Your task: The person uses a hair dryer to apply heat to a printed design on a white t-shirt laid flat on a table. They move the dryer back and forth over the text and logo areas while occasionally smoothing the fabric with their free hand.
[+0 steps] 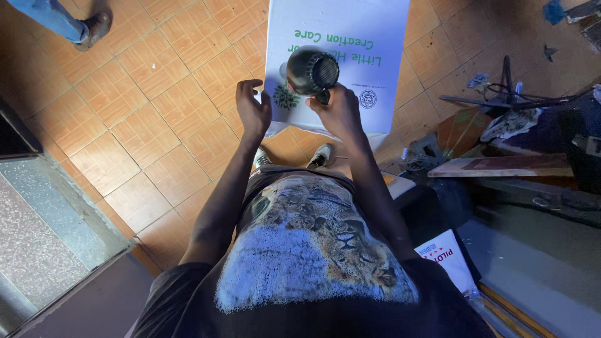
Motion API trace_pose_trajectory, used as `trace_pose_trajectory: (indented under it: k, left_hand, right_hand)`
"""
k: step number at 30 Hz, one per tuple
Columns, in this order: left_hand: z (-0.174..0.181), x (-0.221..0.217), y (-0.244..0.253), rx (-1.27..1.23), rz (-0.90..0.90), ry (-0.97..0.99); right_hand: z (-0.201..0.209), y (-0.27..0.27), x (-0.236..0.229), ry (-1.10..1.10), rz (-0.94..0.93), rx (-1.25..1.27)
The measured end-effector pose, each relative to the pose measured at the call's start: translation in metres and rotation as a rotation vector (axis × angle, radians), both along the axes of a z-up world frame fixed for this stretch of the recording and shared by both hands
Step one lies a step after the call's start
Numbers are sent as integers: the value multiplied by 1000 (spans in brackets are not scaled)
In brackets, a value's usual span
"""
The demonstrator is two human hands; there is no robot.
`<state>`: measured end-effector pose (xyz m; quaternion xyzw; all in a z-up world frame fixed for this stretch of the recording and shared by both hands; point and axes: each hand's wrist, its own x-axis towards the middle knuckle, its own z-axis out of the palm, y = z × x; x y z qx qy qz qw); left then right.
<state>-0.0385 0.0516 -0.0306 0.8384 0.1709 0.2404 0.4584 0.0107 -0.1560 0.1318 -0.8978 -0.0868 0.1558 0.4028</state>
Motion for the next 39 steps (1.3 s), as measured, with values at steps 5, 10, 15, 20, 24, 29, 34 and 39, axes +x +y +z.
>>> trace_pose_trajectory:
  k: [5,10,15,20,24,29,34,39]
  left_hand:
    - [20,-1,-23,206,-199,-25]
    - [-8,17,-62,357,-420,-13]
    - [-3,22,-100,476,-516,75]
    - [1,24,-105,520,-543,171]
    - [-9,23,-96,537,-539,241]
    - [-13,21,-87,551,-548,245]
    - [-2,21,-79,588,-554,242]
    - [14,22,-73,519,-599,179]
  right_hand:
    - [-7,-30,27,-51,-60,-56]
    - [-37,-87,45,-37,-193,-27]
    - [-25,-144,44,-76,-361,41]
    - [-36,-161,48,-120,-413,-68]
    - [-22,-139,50,18,-318,-78]
    - [-21,-63,60,39,-155,-26]
    - [-13,2,70,-37,46,65]
    - [-25,25,86,-121,-32,-53]
